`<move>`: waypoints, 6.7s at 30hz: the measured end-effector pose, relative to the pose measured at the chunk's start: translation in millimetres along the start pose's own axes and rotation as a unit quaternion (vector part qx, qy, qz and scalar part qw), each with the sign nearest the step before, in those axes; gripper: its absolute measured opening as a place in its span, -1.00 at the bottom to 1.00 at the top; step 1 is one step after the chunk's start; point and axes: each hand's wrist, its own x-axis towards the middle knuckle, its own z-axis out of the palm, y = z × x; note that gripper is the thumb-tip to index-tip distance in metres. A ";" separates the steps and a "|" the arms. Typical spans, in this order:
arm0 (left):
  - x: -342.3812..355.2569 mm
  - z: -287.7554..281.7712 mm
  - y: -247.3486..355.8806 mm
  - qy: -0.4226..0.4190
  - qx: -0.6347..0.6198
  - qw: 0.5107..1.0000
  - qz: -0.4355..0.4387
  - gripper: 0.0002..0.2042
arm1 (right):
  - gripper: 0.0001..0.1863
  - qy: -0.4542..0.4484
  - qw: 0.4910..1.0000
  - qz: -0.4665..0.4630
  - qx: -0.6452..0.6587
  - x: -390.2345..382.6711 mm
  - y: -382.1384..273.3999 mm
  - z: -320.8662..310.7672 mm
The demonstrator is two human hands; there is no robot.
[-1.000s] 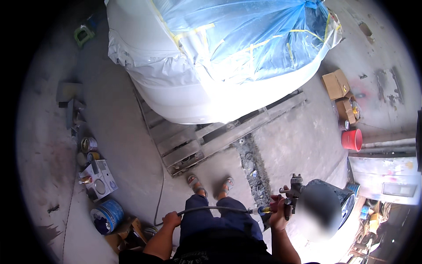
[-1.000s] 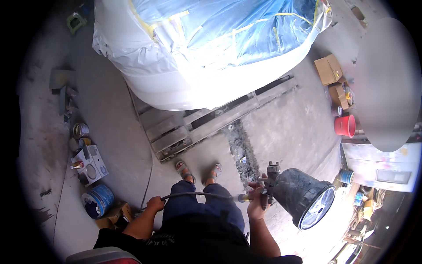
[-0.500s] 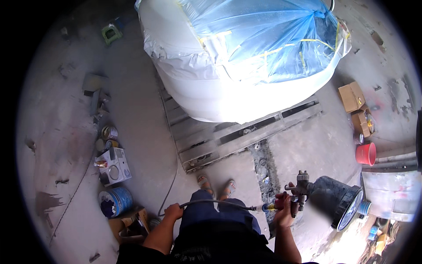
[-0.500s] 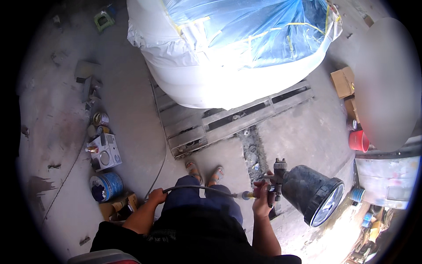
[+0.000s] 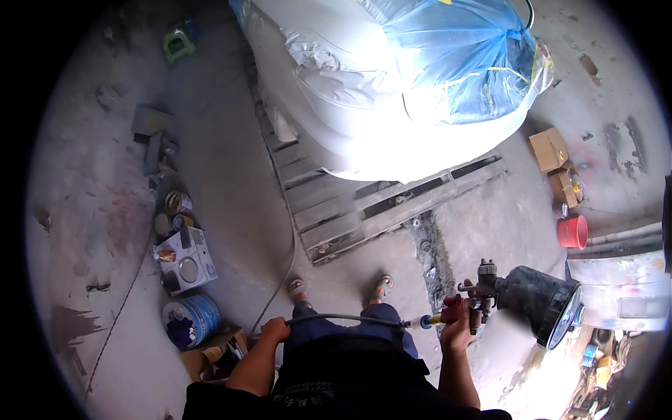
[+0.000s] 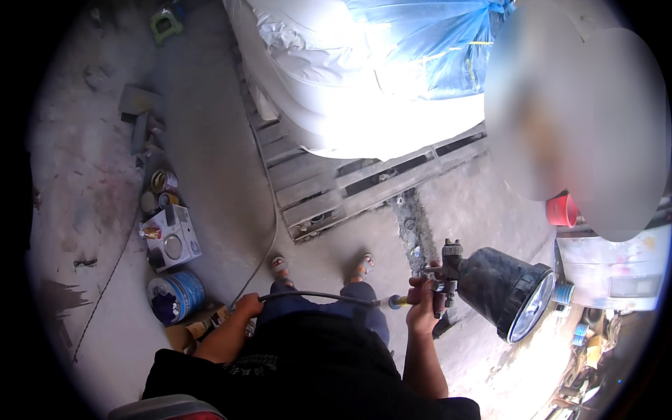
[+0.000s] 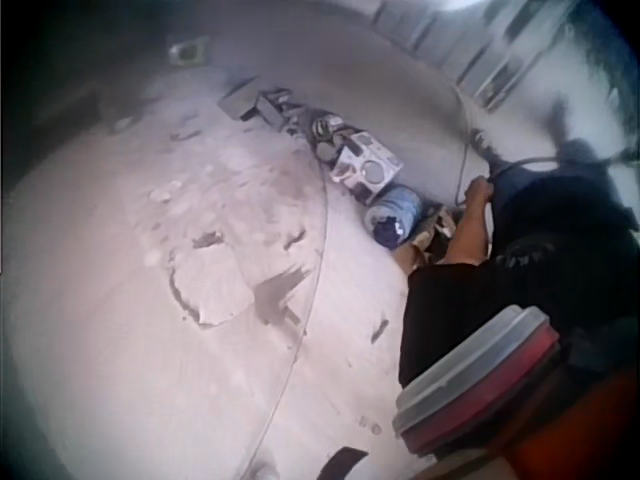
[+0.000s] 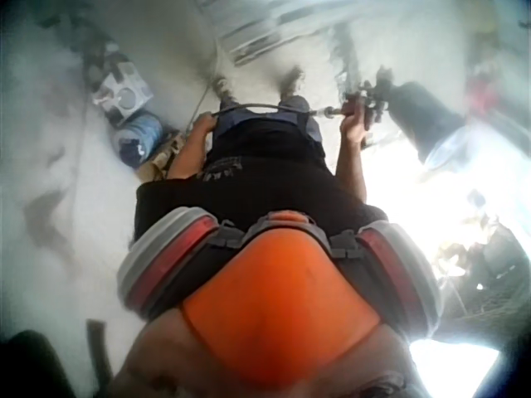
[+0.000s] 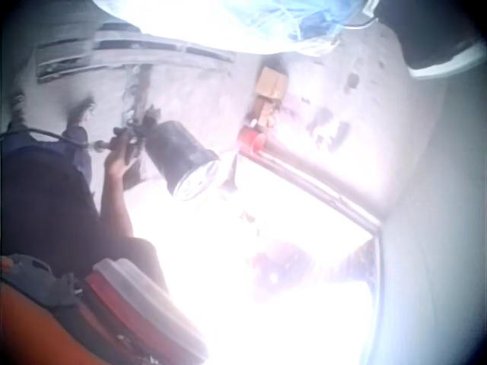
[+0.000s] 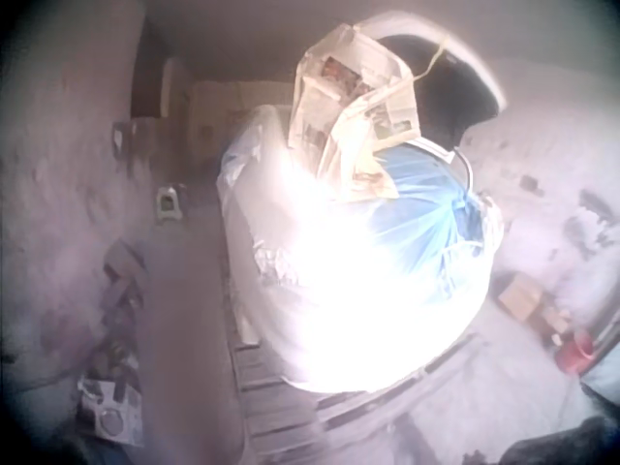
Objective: The person uses a spray gun to apply white paint to the rear bumper and lower body of a car that is masked with blue plastic and tape. The person moves around the vehicle to cover different sections of the bumper and lower panels with even strokes.
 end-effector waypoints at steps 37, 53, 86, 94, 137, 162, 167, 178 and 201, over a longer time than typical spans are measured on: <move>-90.3 19.7 -146.4 0.125 0.101 0.977 0.143 -0.65 | -0.51 0.195 0.980 -0.012 0.029 -288.3 -6.8 -61.3; -69.2 15.0 -40.7 0.066 0.158 0.974 0.148 -0.53 | -0.58 0.294 0.955 -0.034 0.001 -246.7 -5.9 -127.2; -279.1 499.2 86.0 0.045 -0.108 0.992 -0.049 -0.62 | -0.53 -0.153 0.986 0.018 0.059 23.6 -63.8 -345.5; -327.6 552.8 125.8 -0.018 -0.196 0.978 -0.071 -0.65 | -0.46 -0.228 0.970 0.063 0.058 31.9 -66.1 -364.8; -112.9 232.8 566.8 0.098 -0.248 0.953 -0.141 -0.62 | -0.89 -0.315 0.935 0.106 -0.123 599.6 -29.5 -237.4; -82.9 164.9 746.6 0.039 -0.314 0.940 -0.126 -0.59 | -0.78 -0.099 0.969 0.041 -0.221 799.6 -57.7 -289.9; -92.4 227.1 671.4 0.029 -0.229 0.961 -0.151 -0.58 | -0.90 -0.242 0.955 0.101 -0.136 718.0 -22.8 -254.4; -88.7 250.4 685.3 0.042 -0.209 0.968 -0.134 -0.60 | -0.73 -0.249 0.936 0.182 -0.166 760.0 -30.8 -259.0; -64.4 215.3 731.5 -0.003 -0.175 0.982 -0.071 -0.61 | -0.85 -0.339 0.918 0.083 -0.186 753.7 -37.7 -284.6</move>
